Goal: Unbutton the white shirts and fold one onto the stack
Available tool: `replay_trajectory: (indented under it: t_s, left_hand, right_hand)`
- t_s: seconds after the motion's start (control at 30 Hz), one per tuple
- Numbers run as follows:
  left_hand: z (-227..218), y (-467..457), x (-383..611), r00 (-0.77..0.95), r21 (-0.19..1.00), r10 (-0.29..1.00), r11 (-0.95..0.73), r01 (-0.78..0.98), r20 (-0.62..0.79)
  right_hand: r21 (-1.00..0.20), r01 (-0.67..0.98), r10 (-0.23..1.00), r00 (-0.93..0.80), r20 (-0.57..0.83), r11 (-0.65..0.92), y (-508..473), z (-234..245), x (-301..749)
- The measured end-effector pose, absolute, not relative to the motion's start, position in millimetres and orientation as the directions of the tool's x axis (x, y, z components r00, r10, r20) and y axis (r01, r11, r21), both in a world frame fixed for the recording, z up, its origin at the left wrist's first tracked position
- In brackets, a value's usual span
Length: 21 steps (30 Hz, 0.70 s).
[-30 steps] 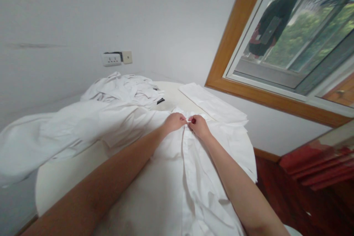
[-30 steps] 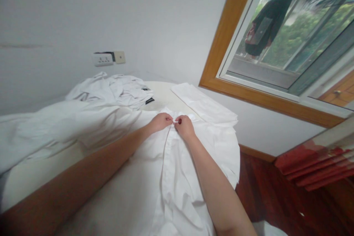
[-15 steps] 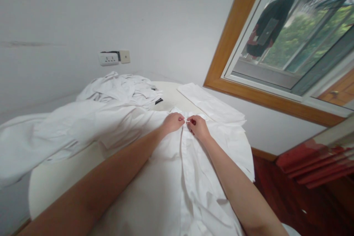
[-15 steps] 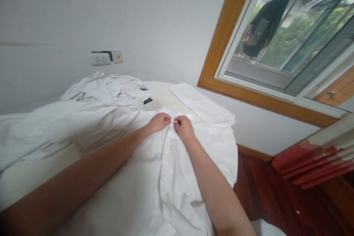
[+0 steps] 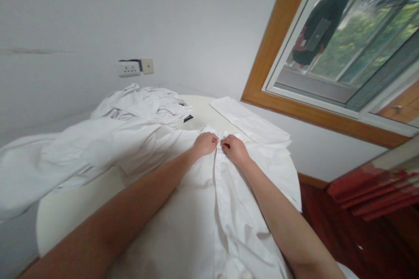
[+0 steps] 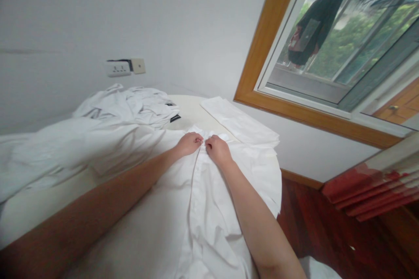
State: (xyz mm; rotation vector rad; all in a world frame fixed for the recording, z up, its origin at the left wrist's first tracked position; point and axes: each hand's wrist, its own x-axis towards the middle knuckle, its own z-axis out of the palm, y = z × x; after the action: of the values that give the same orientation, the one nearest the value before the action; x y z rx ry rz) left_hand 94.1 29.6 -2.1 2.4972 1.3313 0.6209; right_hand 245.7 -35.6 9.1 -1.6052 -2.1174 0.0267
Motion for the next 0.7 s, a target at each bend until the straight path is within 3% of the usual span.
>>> replay_trajectory:
  t_s: [0.13,0.33,0.47,0.53,0.7]
  left_hand:
    - [-2,29,95,0.489,0.394,0.837,-0.547,0.739,0.247]
    - [-2,31,95,0.495,0.408,0.832,-0.555,0.725,0.251]
    - [-3,29,95,0.509,0.367,0.807,-0.59,0.719,0.3]
    - [-5,26,95,0.497,0.332,0.806,-0.588,0.737,0.322]
    - [-8,21,98,0.475,0.287,0.806,-0.576,0.765,0.352]
  right_hand:
    - [-0.389,0.872,0.925,-0.161,0.344,0.297,-33,5,251]
    - [-0.586,0.801,0.969,0.03,0.244,0.123,-21,-5,256]
    - [-0.668,0.73,0.983,-0.025,0.183,0.143,-19,-5,259]
    - [-0.64,0.753,0.983,-0.046,0.178,0.151,-19,-3,258]
    - [-0.424,0.903,0.976,0.029,0.216,0.067,-19,5,249]
